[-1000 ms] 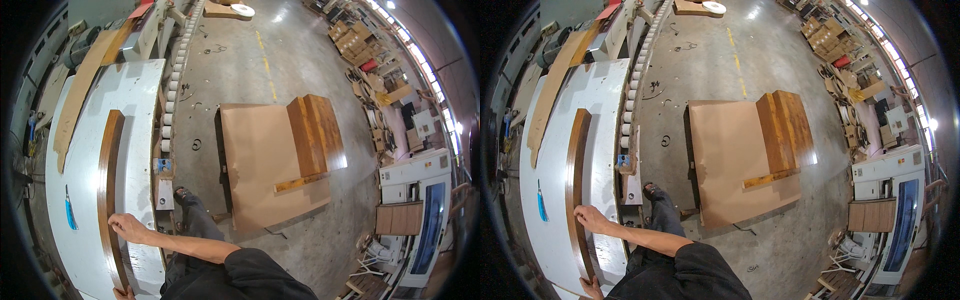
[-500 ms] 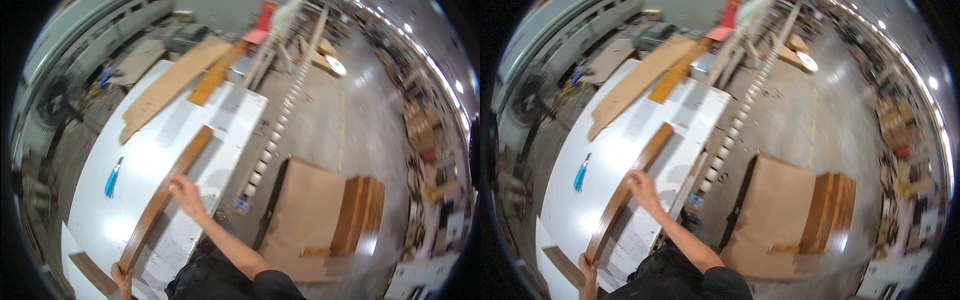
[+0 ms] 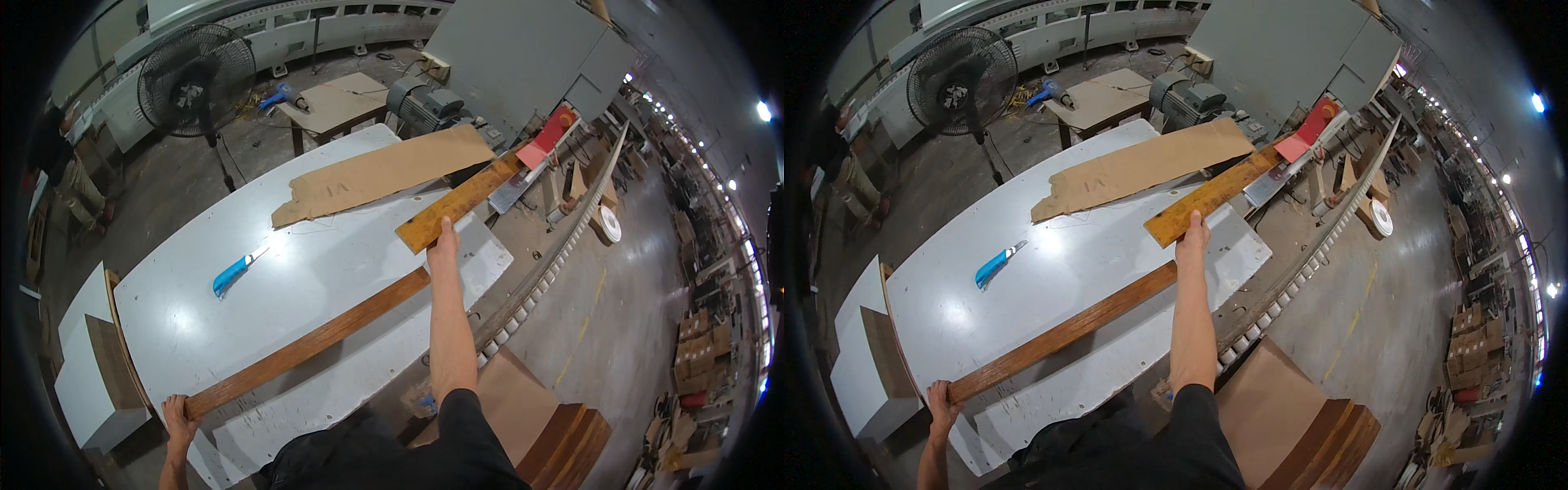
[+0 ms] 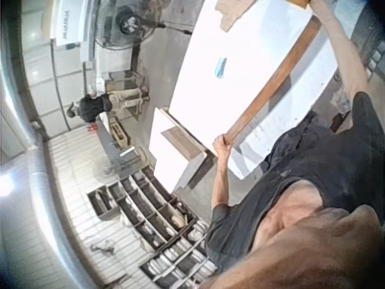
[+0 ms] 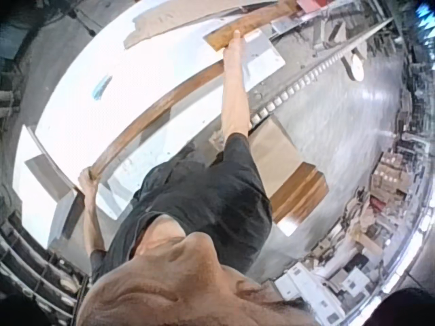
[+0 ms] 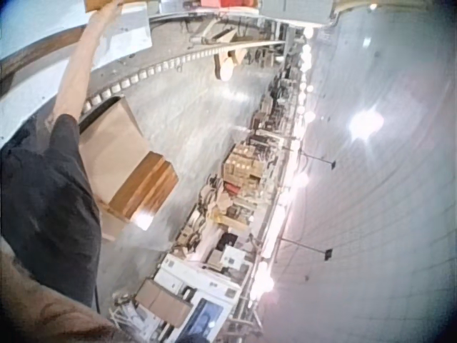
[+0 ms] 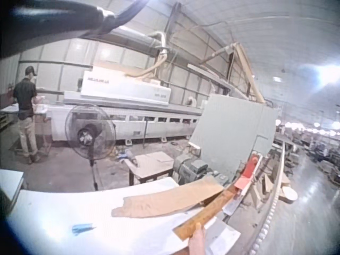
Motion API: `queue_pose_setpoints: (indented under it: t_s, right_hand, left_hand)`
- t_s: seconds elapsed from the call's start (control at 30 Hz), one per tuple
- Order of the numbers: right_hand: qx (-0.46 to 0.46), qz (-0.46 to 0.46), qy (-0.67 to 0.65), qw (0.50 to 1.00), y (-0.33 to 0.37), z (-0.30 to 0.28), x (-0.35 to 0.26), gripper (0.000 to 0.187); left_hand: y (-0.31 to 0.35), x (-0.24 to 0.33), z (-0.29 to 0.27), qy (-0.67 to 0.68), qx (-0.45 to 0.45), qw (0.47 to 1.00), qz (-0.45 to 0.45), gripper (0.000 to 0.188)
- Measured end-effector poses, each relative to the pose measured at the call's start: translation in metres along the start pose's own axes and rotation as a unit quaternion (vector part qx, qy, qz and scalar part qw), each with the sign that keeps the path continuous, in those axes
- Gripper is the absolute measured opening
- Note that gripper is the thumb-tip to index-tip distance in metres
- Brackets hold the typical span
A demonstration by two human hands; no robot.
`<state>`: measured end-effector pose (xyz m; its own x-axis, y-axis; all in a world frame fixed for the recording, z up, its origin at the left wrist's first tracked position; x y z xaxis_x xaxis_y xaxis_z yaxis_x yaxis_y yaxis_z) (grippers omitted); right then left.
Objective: The person picks up wooden planks, turns them over and touches their surfaces by hand on a workbench, and stacks the boards onto cardboard on the floor.
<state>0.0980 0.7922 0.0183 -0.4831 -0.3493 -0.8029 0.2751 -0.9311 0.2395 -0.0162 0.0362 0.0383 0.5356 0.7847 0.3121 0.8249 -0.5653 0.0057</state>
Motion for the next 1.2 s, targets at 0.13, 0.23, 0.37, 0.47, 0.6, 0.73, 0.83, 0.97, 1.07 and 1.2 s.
queue_pose_setpoints:
  t_s: [0.13,0.23,0.37,0.47,0.6,0.73,0.83,0.97,1.07,1.2]
  right_hand:
    - [0.048,-0.1,0.034,0.993,0.054,-0.013,0.017,0.033]
    - [0.069,-0.168,0.142,0.973,0.163,-0.018,0.047,0.042]
    - [0.066,-0.084,0.197,0.975,0.288,-0.028,0.068,0.044]
    - [0.036,-0.021,0.138,0.99,0.356,-0.059,0.099,0.05]
    - [-0.015,0.064,0.138,0.988,0.439,-0.065,0.161,0.064]
    - [-0.191,0.175,0.105,0.96,0.503,-0.038,0.211,0.067]
    - [-0.318,0.222,0.12,0.914,0.527,-0.044,0.243,0.067]
    - [-0.493,0.343,0.12,0.791,0.574,-0.02,0.281,0.068]
    - [-0.558,0.43,0.078,0.705,0.609,-0.004,0.292,0.07]
    - [-0.558,0.388,0.071,0.73,0.603,0.026,0.215,0.065]
  left_hand:
    - [-0.009,0.007,0.003,0.017,-0.025,1.0,0.006,0.053]
    - [0.004,-0.023,0.013,0.005,0.007,1.0,0.029,0.052]
    - [0.002,-0.028,0.021,-0.015,-0.051,0.998,0.015,0.05]
    - [0.002,-0.022,0.027,-0.008,-0.071,0.997,0.026,0.049]
    - [-0.005,-0.008,0.015,0.027,-0.071,0.995,0.057,0.042]
    - [-0.009,-0.014,0.008,0.049,-0.04,0.997,0.054,0.042]
    - [-0.019,-0.008,0.015,0.072,-0.048,0.995,0.055,0.046]
    - [-0.022,-0.031,0.008,0.076,-0.078,0.994,0.027,0.043]
    - [-0.023,-0.05,0.004,0.056,-0.059,0.996,0.047,0.043]
    - [-0.022,-0.048,0.016,0.025,-0.147,0.989,0.005,0.047]
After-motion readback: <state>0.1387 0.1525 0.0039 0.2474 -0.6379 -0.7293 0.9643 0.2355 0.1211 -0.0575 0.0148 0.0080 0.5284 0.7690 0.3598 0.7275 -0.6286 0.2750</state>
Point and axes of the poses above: each hand's wrist, its own y-axis away from the middle knuckle, its own z-axis out of the palm, x = y × z, the point moved 6 cm from there along -y, towards the middle knuckle, and after that the axes turned 1 degree about -z, right-handed, at the moved point
